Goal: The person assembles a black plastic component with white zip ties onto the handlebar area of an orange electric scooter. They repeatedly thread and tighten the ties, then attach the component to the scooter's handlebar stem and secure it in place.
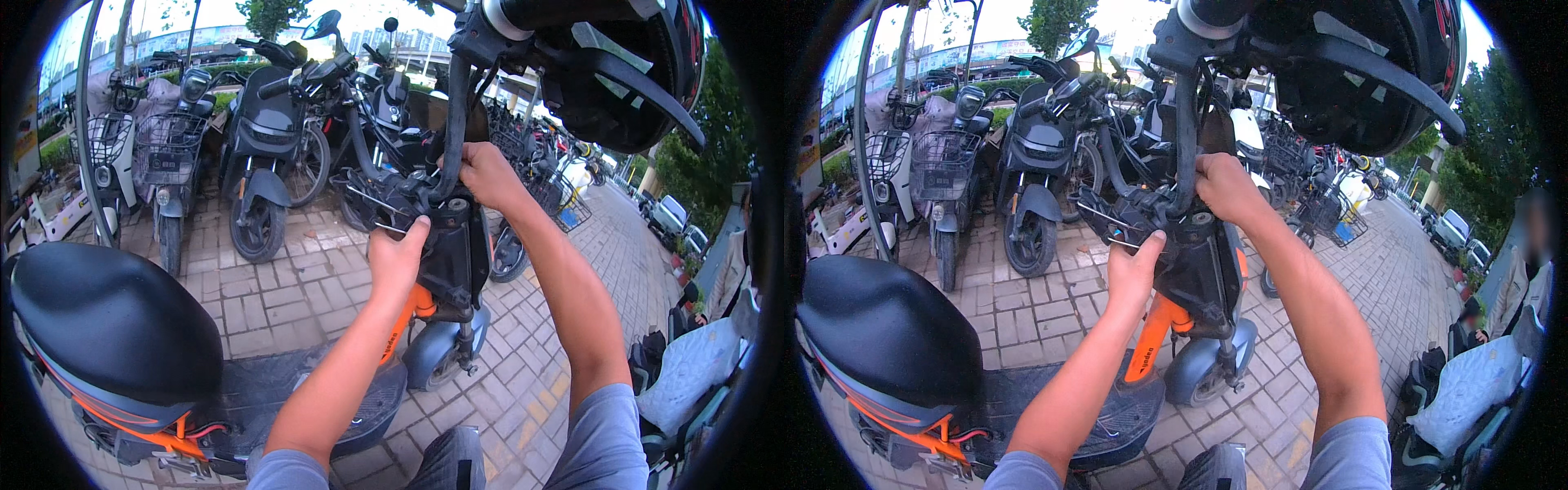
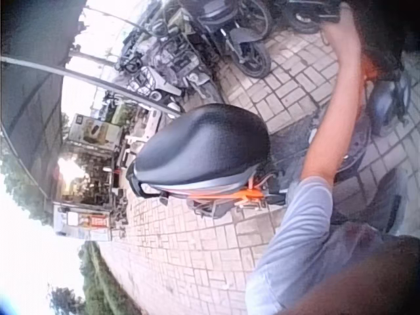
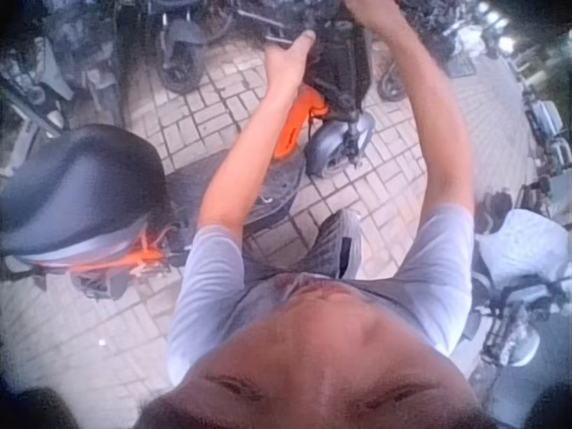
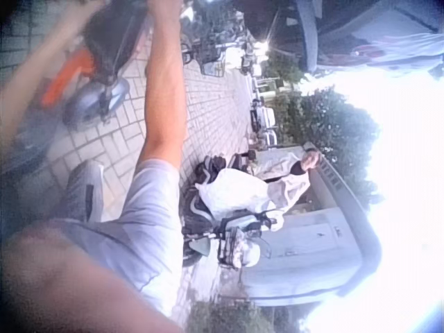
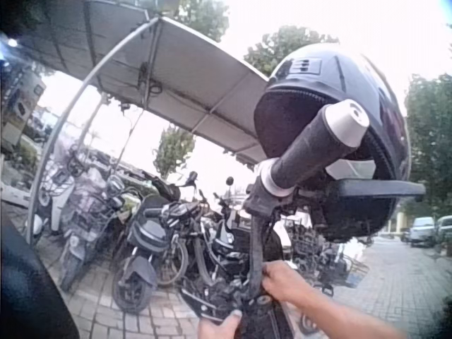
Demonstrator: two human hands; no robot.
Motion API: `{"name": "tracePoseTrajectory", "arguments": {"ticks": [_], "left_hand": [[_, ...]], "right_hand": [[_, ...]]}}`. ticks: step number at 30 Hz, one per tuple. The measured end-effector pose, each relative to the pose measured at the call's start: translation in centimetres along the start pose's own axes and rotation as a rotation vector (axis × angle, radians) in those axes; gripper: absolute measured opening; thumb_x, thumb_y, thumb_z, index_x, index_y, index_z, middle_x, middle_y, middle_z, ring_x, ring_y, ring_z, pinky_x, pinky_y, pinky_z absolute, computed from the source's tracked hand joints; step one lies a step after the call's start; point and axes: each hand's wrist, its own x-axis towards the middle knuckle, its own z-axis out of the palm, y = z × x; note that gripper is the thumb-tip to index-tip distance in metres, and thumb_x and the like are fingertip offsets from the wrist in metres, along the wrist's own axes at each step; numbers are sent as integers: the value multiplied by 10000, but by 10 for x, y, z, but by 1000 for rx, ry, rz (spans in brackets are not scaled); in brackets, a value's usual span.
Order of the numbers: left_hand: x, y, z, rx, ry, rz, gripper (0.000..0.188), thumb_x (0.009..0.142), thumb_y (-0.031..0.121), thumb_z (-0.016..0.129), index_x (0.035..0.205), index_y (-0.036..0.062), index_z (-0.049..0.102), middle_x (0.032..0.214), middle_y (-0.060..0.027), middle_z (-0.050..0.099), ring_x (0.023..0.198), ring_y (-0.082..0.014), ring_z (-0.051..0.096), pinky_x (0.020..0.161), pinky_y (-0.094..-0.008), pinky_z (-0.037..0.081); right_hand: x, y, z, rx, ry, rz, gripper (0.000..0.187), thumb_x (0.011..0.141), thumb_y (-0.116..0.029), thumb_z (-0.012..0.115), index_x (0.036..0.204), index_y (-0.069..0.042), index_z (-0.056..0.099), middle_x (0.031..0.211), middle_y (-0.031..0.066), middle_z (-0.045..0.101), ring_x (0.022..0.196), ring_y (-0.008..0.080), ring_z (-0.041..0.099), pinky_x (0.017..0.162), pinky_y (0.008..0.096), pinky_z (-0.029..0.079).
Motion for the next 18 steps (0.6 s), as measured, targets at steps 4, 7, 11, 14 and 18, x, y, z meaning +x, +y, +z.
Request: {"name": "tracePoseTrajectory", "arguments": {"ticks": [4,7,11,14,18], "left_hand": [[2,6,-2,-51,-22,34,352,829,255,736,1011,-37,661,961,-93,705,868,-169,634,812,-323,484],[3,7,-1,-76,-52,37,355,830,246,735,1030,-37,656,982,-94,703,881,-170,634,823,-323,482],[4,4,-1,-71,-33,41,360,824,245,742,1033,-35,655,986,-94,701,892,-173,637,830,-319,483],[5,4,-4,-23,-29,12,378,817,255,749,1036,-37,651,986,-99,702,897,-179,642,832,-321,486],[7,2,-3,-5,-36,8,398,807,269,754,1033,-40,647,974,-108,703,880,-183,643,821,-324,491]], "right_hand": [[3,-14,-7,100,-147,152,188,888,-114,631,935,52,704,721,70,657,711,125,594,706,309,484],[2,-3,-3,55,-83,84,192,889,-123,626,927,45,710,713,54,646,682,113,576,669,295,471],[4,4,-3,25,-67,-15,205,893,-127,610,940,47,707,718,48,646,676,106,572,653,290,470],[4,4,-5,50,-106,-30,209,893,-122,606,964,52,699,733,62,659,696,115,590,669,295,483],[-1,12,3,26,-46,-145,177,887,-59,607,1006,43,689,803,98,704,760,147,655,737,309,519]]}}
